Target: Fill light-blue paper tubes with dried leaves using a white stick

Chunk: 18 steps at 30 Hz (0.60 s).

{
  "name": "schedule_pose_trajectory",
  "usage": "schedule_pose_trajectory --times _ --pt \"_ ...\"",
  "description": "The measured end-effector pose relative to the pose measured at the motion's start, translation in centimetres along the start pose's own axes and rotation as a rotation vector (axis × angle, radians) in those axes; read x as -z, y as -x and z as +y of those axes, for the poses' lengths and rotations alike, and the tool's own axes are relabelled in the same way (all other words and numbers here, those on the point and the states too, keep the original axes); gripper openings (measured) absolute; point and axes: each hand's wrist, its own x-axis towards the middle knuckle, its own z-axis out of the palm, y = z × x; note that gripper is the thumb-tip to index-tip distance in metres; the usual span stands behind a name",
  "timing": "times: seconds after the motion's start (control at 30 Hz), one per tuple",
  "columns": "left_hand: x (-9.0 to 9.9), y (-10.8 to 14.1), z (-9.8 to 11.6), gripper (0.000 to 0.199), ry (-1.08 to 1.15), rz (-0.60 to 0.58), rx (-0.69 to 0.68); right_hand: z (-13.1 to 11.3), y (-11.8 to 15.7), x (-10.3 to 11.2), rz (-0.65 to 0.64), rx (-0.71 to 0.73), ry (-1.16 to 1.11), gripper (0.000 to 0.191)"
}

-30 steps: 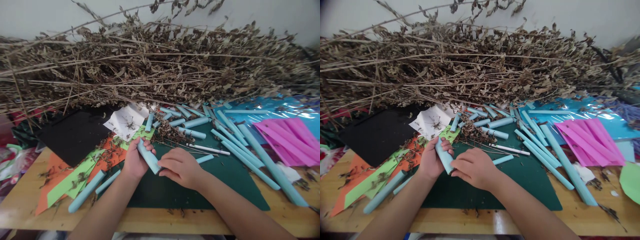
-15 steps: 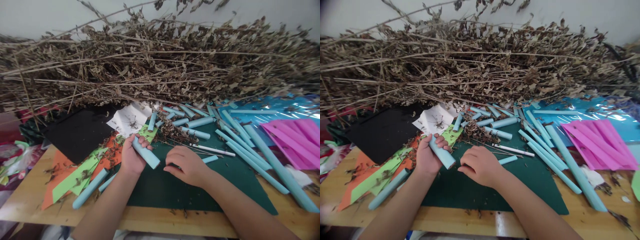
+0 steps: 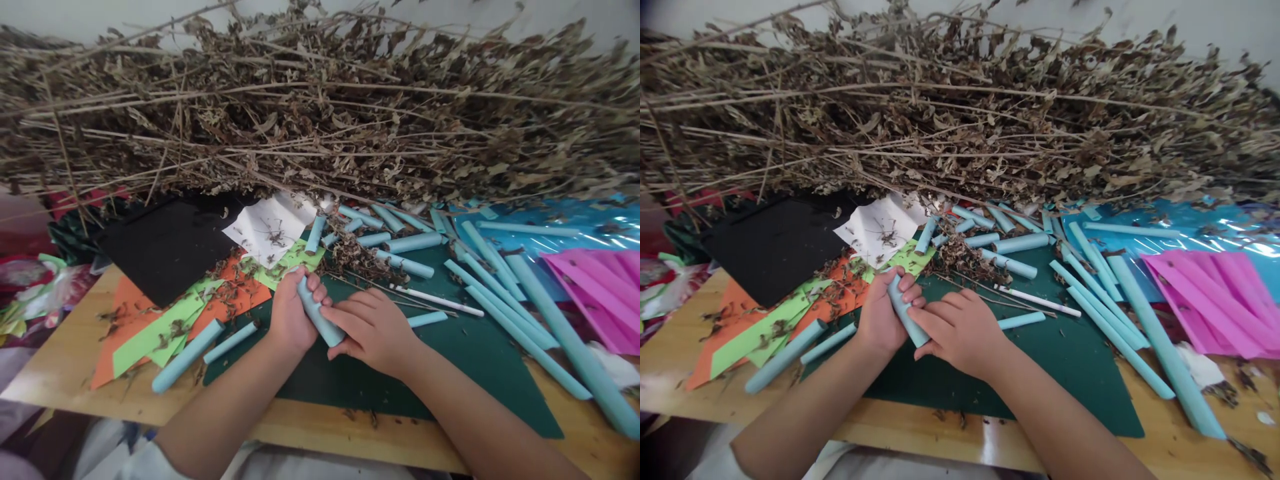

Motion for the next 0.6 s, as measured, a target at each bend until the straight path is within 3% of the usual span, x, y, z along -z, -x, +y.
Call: schedule_pose_trajectory --times 0.47,0.6 --pt "-0.01 -0.21 -0.27 0.007 0.045 0.013 0.112 -0.16 -0.16 0.03 0.047 0.064 -0.004 0.044" --pt "0.19 -0.38 0.24 0.009 0.028 -0.041 0.114 0.04 -0.20 0.18 0.012 0.072 -0.020 0.048"
